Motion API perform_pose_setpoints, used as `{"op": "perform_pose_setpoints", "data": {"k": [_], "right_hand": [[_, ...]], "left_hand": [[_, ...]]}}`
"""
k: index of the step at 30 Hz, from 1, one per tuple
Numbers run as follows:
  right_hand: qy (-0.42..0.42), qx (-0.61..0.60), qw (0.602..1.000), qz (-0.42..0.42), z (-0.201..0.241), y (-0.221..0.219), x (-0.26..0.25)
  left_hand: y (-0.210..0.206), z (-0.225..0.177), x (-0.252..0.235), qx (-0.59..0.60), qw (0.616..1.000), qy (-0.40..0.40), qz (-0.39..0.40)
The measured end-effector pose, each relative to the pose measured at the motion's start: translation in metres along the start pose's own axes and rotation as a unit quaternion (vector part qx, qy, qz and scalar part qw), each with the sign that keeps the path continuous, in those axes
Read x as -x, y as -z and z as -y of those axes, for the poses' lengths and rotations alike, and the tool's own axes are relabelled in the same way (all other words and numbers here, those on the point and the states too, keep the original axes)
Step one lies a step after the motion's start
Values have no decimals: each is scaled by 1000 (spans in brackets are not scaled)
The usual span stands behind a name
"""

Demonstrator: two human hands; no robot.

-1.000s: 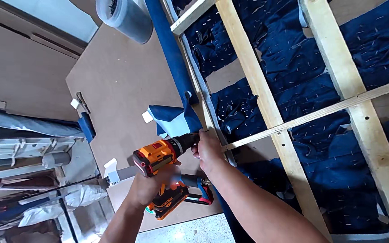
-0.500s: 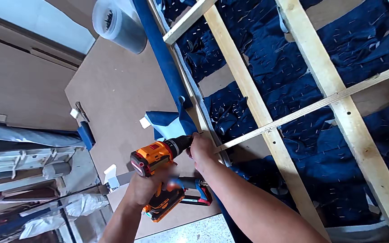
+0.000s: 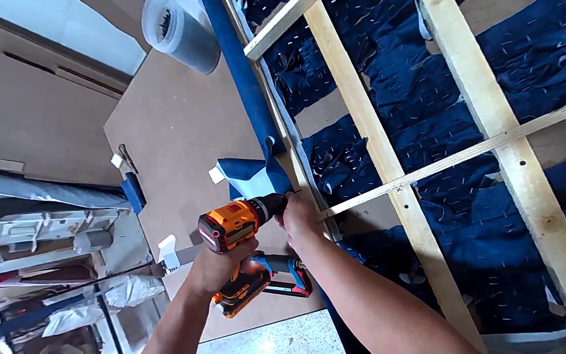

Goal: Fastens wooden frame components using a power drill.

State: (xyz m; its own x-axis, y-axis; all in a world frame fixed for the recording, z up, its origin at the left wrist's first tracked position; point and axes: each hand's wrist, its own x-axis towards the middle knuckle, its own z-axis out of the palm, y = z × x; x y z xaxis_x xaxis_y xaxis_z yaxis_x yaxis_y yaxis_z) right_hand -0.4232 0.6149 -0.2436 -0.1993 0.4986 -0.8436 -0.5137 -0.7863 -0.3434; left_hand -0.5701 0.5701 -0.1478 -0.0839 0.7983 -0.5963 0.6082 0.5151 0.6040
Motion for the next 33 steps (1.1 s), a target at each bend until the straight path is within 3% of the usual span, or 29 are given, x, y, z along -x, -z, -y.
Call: {"op": "perform_pose_setpoints", "data": {"k": [33], "right_hand": [[-2,-34,999,18,-1,5,-6]], "left_hand": [[-7,-8,-19,12,999,21,29]]}}
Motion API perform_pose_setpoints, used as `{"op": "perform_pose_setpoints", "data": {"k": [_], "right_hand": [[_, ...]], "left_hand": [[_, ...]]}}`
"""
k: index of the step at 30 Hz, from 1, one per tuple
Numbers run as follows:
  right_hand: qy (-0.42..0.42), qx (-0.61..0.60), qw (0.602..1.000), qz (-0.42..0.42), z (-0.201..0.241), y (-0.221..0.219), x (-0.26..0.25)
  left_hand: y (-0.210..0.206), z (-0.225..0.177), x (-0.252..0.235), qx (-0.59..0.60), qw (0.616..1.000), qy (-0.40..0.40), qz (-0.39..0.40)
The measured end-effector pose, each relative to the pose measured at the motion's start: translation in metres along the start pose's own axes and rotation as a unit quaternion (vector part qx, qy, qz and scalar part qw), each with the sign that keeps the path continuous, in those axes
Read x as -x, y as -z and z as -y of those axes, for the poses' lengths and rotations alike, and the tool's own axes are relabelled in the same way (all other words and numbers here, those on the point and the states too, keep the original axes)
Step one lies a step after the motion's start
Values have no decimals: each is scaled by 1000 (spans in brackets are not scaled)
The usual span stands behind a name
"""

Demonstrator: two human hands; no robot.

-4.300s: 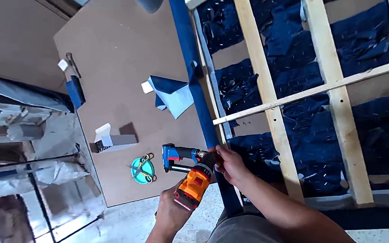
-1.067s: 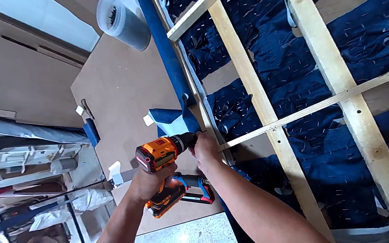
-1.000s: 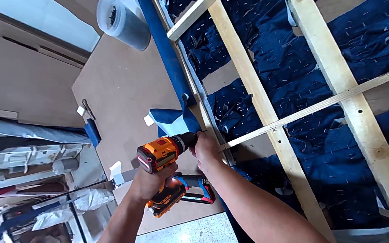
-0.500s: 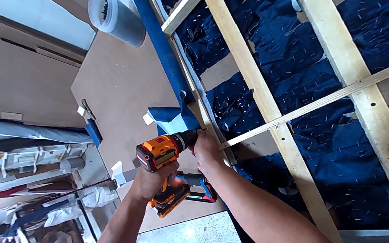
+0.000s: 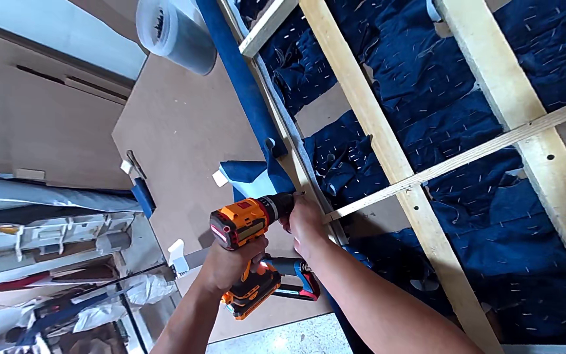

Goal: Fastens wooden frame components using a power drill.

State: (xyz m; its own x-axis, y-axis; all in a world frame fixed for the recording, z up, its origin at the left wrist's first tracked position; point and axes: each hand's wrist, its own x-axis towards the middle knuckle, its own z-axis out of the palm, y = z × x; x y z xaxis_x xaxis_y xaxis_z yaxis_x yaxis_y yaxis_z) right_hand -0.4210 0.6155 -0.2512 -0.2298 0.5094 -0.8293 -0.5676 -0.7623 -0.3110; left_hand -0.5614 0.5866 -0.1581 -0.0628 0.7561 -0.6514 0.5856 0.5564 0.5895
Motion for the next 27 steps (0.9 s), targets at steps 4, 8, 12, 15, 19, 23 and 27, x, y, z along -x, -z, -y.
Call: {"op": "perform_pose_setpoints", "data": {"k": [4,8,12,15,19,23,27], "right_hand": [[-11,-21,1000,13,4,2,-1],[-21,-12,999,44,7,9,7],[-55,27,988,140,6,31,34],[1,124,976,177,12,59,39],[41,243,961,125,11,89,35],[20,256,965,59,7,96,33],[9,258,964,62,5,94,32]], "left_hand": [[1,-9,-5,-29,999,13,10],[5,-17,-8,-9,998,54,30],[8,-22,-11,15,997,72,33],[9,-20,-13,13,997,67,39],[7,-12,-11,0,999,40,25],[1,-8,-7,-33,999,29,13],[-3,-8,-3,1,1000,31,1]]}}
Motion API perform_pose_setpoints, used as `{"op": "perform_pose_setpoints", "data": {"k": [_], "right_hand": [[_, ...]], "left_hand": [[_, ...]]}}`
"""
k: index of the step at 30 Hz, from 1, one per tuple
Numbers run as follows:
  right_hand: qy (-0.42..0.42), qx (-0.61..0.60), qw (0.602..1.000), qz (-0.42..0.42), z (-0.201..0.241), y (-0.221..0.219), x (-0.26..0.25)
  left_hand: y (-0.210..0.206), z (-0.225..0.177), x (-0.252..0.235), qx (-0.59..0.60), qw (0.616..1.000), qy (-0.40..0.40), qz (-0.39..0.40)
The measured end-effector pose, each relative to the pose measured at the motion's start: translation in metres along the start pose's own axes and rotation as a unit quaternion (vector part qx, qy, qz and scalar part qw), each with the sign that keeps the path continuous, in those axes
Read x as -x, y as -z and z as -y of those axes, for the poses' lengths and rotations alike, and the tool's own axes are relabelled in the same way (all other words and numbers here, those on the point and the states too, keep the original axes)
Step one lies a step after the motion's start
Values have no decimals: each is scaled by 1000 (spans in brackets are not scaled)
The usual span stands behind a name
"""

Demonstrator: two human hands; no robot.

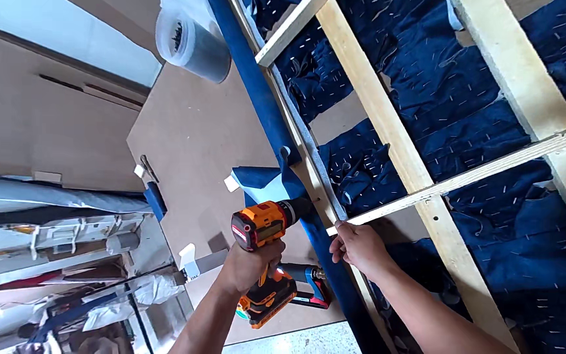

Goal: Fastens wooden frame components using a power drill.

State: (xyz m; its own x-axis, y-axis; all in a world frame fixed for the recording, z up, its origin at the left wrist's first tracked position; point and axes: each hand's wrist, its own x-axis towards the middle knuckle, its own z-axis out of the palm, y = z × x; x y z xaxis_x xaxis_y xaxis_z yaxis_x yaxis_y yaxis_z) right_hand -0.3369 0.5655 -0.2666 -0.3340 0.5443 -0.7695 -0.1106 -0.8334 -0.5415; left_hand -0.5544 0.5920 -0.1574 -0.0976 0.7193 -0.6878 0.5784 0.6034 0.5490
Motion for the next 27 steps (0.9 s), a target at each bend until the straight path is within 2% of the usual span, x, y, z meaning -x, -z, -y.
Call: {"op": "perform_pose_setpoints", "data": {"k": [4,7,16,18,22,27], "right_hand": [[6,2,1000,-4,-1,0,1],[13,24,1000,-14,-3,-1,1],[23,62,998,-10,-13,-4,-4],[22,55,998,-19,-14,-7,-7],[14,60,997,-42,-12,-7,-8],[24,114,991,-61,-5,1,12]], "left_hand": [[2,-3,-4,-9,1000,4,24],[1,-6,-3,-53,999,8,11],[-1,-6,-2,1,1000,25,18],[4,-10,-4,19,998,48,26],[0,-10,-6,15,999,36,37],[0,-13,-2,12,999,49,6]]}}
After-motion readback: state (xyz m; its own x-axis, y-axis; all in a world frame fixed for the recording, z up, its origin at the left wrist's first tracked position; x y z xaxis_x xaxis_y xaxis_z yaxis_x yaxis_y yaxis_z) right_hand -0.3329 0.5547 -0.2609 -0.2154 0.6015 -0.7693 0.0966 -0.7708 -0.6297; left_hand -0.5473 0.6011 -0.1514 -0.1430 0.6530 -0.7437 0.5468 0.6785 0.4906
